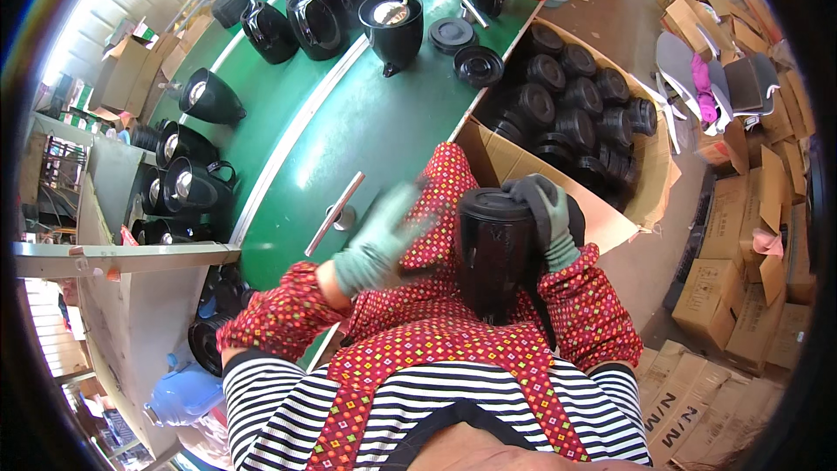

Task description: The person repeatedly picks up black kettles and their lids from a green workbench, inserts a metal rod into the kettle opening, and secures the lid. The person handles the kettles one at a time, placing each assembled unit back on the bench.

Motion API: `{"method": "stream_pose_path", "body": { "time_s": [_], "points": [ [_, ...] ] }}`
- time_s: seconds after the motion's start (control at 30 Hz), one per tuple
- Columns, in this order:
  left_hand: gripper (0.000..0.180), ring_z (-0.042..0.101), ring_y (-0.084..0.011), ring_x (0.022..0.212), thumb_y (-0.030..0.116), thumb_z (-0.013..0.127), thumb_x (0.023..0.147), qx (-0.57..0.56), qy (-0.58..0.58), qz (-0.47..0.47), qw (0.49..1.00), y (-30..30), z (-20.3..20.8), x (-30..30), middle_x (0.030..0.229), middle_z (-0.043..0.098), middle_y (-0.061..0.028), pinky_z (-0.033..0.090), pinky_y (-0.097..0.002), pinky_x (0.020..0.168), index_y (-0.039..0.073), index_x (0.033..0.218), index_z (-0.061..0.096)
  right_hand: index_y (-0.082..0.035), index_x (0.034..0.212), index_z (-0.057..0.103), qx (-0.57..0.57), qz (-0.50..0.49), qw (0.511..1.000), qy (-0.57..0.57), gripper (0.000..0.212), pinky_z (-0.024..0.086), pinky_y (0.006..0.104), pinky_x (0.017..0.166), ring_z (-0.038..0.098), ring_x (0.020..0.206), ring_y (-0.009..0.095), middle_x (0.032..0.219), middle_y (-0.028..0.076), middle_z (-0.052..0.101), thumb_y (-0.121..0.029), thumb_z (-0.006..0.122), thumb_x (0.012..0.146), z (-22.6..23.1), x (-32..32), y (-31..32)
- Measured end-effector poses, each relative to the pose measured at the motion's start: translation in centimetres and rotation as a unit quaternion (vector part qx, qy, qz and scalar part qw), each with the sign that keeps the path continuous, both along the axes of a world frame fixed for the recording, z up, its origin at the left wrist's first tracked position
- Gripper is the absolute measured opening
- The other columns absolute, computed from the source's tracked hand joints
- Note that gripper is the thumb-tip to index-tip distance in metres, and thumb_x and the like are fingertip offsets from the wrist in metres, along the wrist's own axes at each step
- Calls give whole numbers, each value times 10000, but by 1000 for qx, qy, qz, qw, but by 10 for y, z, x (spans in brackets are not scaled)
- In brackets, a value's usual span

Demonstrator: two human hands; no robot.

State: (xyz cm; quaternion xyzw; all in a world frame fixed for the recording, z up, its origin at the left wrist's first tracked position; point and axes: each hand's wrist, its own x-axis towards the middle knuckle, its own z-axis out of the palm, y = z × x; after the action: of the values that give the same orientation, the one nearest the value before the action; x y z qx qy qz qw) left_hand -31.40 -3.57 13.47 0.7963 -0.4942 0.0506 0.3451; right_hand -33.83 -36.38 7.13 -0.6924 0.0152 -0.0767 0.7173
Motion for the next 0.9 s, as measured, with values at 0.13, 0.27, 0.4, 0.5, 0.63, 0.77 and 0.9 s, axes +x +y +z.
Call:
{"method": "stream_pose_path", "body": {
  "time_s": [0.13,0.27,0.4,0.5,0.63,0.77,0.9],
  "points": [
    [1287,291,-512,1547,256,980,681,227,104,352,902,81,-42,21,1694,224,-324,344,-514,1253,79,1695,207,14,939,709,11,-32,999,-28,253,533,282,794,658,811,115,899,45,729,-169,599,1074,4,-5,-13],
    [1270,617,-462,1239,267,923,763,337,250,368,830,148,-88,25,1499,513,-298,526,-529,1021,181,1731,106,18,941,708,78,-71,993,43,213,517,264,792,639,821,107,901,26,702,-146,627,1051,18,-14,-8],
    [930,687,-198,795,96,791,922,112,437,349,821,145,-85,9,1131,736,-109,566,-345,723,139,1700,283,11,859,646,70,-28,996,50,161,495,288,888,630,933,141,948,65,681,-86,693,980,38,-12,1],
    [692,556,-65,650,54,697,1006,-67,551,343,758,89,-35,24,947,706,-25,443,-218,543,57,1639,418,1,819,634,50,39,997,41,156,484,331,964,630,996,184,946,76,660,-64,746,905,56,-2,-2],
    [640,485,-27,570,175,679,1048,-80,590,276,754,27,53,41,857,666,-29,362,-196,499,40,1626,438,0,941,691,-41,112,992,45,160,496,387,1033,649,1097,237,1026,102,659,-46,816,852,73,13,-7],
    [648,638,-85,794,71,661,1031,18,594,181,784,-31,116,72,1107,742,-132,524,-253,721,-30,1620,411,-94,1299,723,-329,108,909,-231,499,384,537,1195,572,1353,367,1392,142,636,-215,828,827,119,66,-16],
    [646,697,-200,1001,73,629,1020,26,551,24,834,-70,138,83,1199,732,-212,537,-324,890,-60,1610,403,-20,1297,717,-369,196,874,-250,514,409,559,1123,657,1091,378,1128,200,714,-410,600,984,123,107,-10]
  ]
}}
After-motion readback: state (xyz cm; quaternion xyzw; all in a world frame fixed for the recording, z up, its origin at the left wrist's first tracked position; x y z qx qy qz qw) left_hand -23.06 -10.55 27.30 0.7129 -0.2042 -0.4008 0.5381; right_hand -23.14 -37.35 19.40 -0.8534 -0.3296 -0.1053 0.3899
